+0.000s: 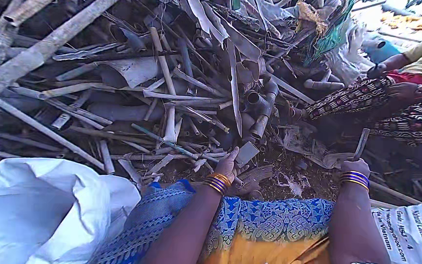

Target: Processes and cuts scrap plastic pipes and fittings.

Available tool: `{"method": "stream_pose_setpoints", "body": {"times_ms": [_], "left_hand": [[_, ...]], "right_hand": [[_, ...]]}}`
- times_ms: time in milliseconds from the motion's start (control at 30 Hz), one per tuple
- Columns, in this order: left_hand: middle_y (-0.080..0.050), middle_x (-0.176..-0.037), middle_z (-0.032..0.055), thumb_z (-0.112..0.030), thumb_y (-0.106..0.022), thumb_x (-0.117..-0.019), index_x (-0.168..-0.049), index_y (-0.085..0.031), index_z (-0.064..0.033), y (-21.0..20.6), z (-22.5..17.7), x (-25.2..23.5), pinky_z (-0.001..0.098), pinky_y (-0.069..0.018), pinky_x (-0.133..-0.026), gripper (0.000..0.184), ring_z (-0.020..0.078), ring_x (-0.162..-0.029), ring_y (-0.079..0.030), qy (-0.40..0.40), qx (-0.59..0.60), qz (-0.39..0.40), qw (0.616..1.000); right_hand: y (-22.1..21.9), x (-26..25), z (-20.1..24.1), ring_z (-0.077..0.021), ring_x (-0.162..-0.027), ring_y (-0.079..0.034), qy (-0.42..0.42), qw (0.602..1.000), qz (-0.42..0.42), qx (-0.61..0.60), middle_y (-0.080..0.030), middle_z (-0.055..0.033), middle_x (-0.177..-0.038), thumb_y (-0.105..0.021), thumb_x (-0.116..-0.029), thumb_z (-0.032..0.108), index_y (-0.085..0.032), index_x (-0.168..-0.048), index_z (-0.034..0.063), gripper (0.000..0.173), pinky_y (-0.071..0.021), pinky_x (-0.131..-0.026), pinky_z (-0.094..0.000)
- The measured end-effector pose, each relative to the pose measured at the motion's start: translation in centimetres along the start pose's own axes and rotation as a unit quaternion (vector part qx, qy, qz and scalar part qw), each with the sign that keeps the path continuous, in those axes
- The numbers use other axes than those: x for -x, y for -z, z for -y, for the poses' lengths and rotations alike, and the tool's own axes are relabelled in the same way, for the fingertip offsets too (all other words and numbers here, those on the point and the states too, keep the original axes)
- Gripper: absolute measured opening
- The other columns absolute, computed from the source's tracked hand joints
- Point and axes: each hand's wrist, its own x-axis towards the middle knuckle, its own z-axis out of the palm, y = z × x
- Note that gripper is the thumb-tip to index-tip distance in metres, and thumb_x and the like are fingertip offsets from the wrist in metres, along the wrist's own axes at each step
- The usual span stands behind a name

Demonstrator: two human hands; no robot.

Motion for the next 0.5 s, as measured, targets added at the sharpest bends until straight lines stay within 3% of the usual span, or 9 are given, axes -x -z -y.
{"method": "stream_pose_setpoints", "body": {"times_ms": [133, 233, 267, 333, 400, 500], "left_hand": [[-0.059, -0.124, 0.02, -0.02, -0.052, -0.1079, -0.139, -0.05, -0.0027, -0.3, 0.3, -0.1, 0.0401, -0.0589, -0.077, 0.035, 0.0285, -0.098, -0.066, -0.007, -0.007, -0.002, 1.0], [-0.059, -0.124, 0.0193, -0.017, -0.05, -0.1084, -0.138, -0.052, -0.0042, -0.5, 0.7, -0.2, 0.0411, -0.0586, -0.077, 0.032, 0.0292, -0.099, -0.066, -0.017, -0.033, -0.001, 0.999], [-0.059, -0.123, 0.0187, -0.017, -0.049, -0.109, -0.137, -0.053, -0.005, -0.5, 0.7, -0.2, 0.0408, -0.0583, -0.078, 0.031, 0.0288, -0.099, -0.066, -0.019, -0.042, -0.001, 0.999], [-0.06, -0.124, 0.0179, -0.017, -0.048, -0.1094, -0.136, -0.056, -0.0055, -0.5, 0.8, -0.1, 0.04, -0.0576, -0.079, 0.03, 0.0282, -0.1, -0.066, -0.024, -0.055, -0.003, 0.998], [-0.06, -0.124, 0.0178, -0.017, -0.048, -0.1092, -0.135, -0.056, -0.005, -0.3, 1.0, -0.2, 0.0403, -0.0575, -0.079, 0.03, 0.0282, -0.1, -0.066, -0.036, -0.063, -0.011, 0.997], [-0.06, -0.123, 0.0169, -0.018, -0.05, -0.1086, -0.135, -0.057, -0.0049, -0.3, 1.4, -0.6, 0.0401, -0.0583, -0.076, 0.03, 0.0277, -0.099, -0.066, -0.046, -0.077, -0.024, 0.996]], "right_hand": [[-0.6, 0.0, 0.1, -0.0373, -0.135, -0.055, 0.012, 1.0, -0.003, -0.003, -0.058, -0.0262, -0.141, -0.057, -0.1003, 0.016, -0.055, -0.14, -0.0019, 0.043, -0.0429, -0.11, -0.0527], [-0.9, -0.7, -0.2, -0.0397, -0.143, -0.044, 0.01, 1.0, 0.003, -0.006, -0.045, -0.028, -0.153, -0.057, -0.102, 0.019, -0.052, -0.145, -0.001, 0.048, -0.0389, -0.115, -0.0528], [-0.8, -0.7, -0.2, -0.0392, -0.142, -0.046, 0.006, 1.0, 0.008, -0.01, -0.047, -0.0274, -0.151, -0.055, -0.102, 0.018, -0.054, -0.144, 0.0002, 0.046, -0.0395, -0.114, -0.0532], [-0.7, -0.7, -0.3, -0.0353, -0.132, -0.057, -0.006, 0.997, 0.005, -0.071, -0.06, -0.0235, -0.139, -0.055, -0.1007, 0.014, -0.06, -0.137, 0.003, 0.038, -0.0435, -0.108, -0.0529], [-1.0, -1.2, -0.4, -0.0294, -0.116, -0.065, -0.032, 0.976, -0.009, -0.214, -0.067, -0.0196, -0.126, -0.061, -0.0971, 0.007, -0.064, -0.131, 0.0032, 0.034, -0.0489, -0.099, -0.0476], [-1.1, -1.4, -0.6, -0.0214, -0.088, -0.069, -0.082, 0.883, -0.009, -0.461, -0.069, -0.0199, -0.113, -0.056, -0.0941, -0.01, -0.058, -0.131, -0.0042, 0.037, -0.0564, -0.076, -0.0361]]}}
